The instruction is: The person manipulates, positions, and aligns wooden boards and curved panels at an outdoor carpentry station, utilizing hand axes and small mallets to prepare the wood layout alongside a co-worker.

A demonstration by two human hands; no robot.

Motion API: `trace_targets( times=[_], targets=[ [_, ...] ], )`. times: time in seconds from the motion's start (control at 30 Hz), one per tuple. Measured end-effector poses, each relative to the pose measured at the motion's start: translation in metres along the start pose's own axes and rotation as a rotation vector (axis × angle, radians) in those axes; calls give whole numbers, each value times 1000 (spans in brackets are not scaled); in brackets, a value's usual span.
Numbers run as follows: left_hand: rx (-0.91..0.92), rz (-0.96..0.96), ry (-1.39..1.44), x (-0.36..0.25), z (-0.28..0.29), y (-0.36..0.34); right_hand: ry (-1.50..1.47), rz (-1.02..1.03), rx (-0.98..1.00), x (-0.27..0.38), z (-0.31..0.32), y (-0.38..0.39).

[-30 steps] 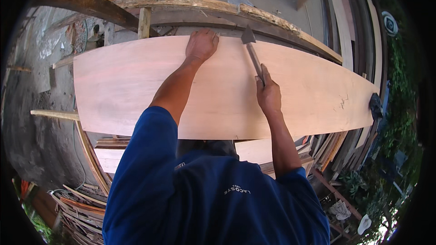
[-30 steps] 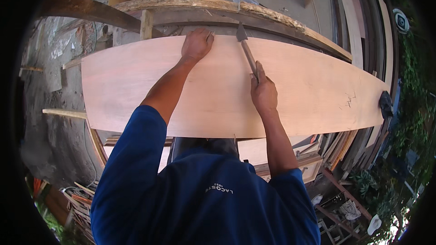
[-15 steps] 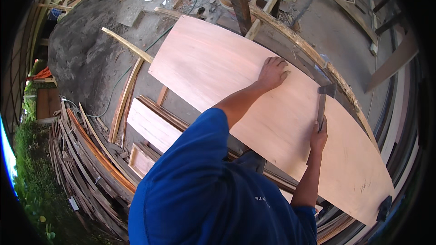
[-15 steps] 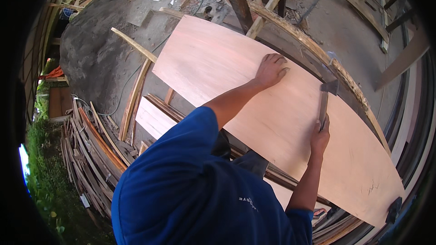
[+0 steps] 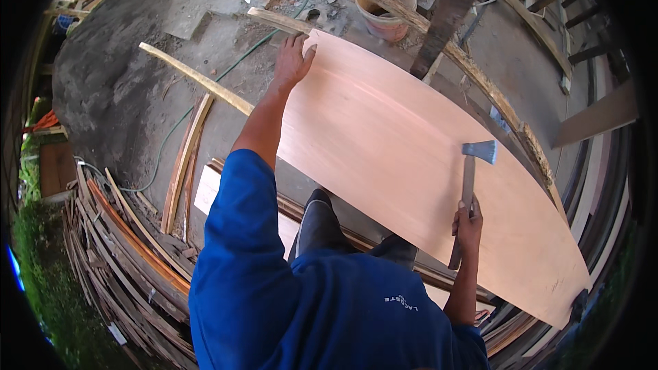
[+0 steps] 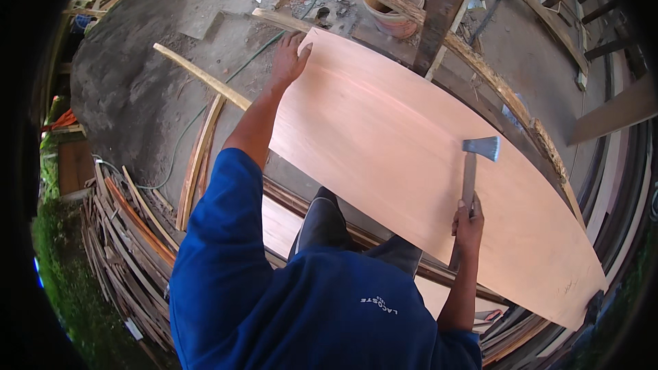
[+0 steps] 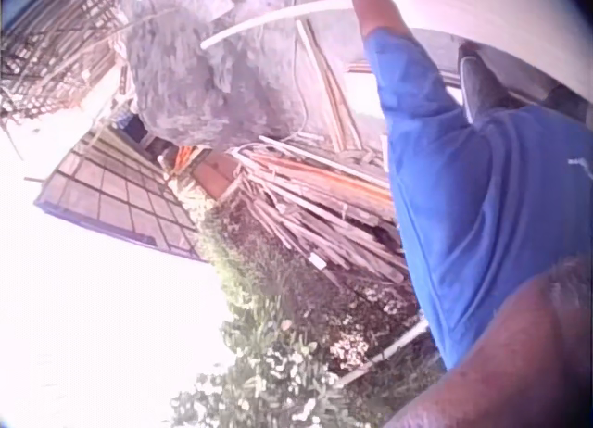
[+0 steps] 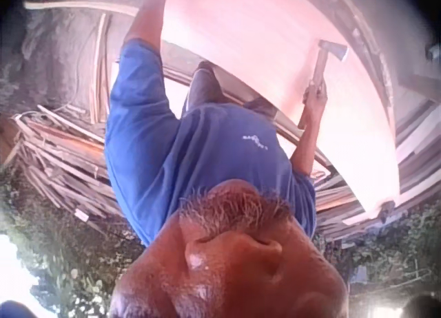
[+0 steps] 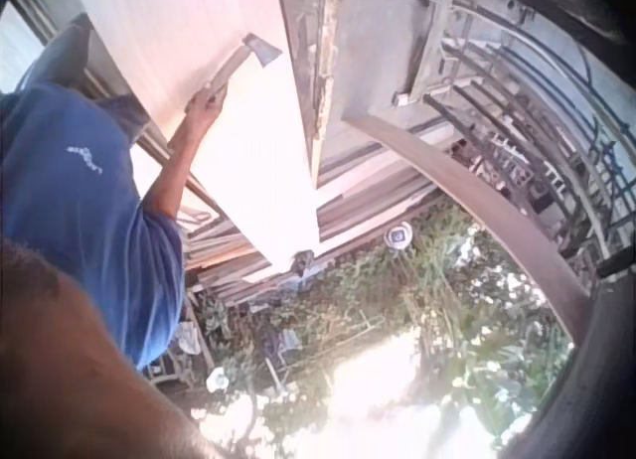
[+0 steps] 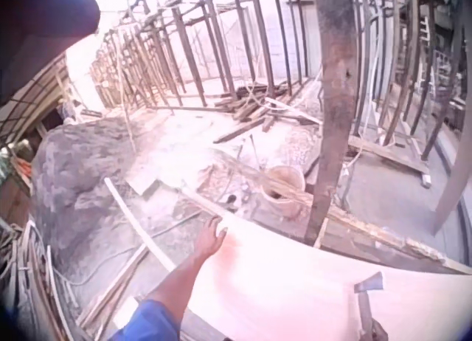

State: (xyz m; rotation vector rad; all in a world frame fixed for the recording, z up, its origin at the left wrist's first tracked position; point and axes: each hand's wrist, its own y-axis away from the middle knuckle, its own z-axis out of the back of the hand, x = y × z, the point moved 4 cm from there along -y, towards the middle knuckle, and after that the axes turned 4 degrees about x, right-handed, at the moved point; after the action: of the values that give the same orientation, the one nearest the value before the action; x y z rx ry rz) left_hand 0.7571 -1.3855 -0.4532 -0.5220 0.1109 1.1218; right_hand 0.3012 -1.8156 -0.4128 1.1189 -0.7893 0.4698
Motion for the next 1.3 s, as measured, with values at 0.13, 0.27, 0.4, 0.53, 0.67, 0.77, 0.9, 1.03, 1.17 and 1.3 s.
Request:
trace_targets(
  times=[0.13,0.27,0.4,0.53,0.67,0.77,0.9,1.03,1.17,1.3],
  targets=[
    [192,-177,-70,50,-40,-45,99,-57,68,16,-96,7],
    [371,-287,-69,79,-65,-68,255,-91,58,53,-156,7],
    [541,-271,19,76,-69,-80,462,90,101,124,-191,-50],
    [504,-233,66,77,-68,-82,633,190,137,215,-211,-147],
    [459,-230,87,79,-71,-83,687,211,137,274,-234,-232],
    [444,-244,107,81,-71,-84,687,36,330,290,-256,-256],
    [417,-209,142,80,-75,-79,758,-42,473,295,-250,-283],
    [375,-239,133,82,-74,-80,628,2,264,291,-258,-286],
    [377,-221,177,82,-76,-79,737,-98,518,286,-268,-285],
    [359,-231,164,84,-75,-75,703,-79,502,286,-277,-281]
  ],
)
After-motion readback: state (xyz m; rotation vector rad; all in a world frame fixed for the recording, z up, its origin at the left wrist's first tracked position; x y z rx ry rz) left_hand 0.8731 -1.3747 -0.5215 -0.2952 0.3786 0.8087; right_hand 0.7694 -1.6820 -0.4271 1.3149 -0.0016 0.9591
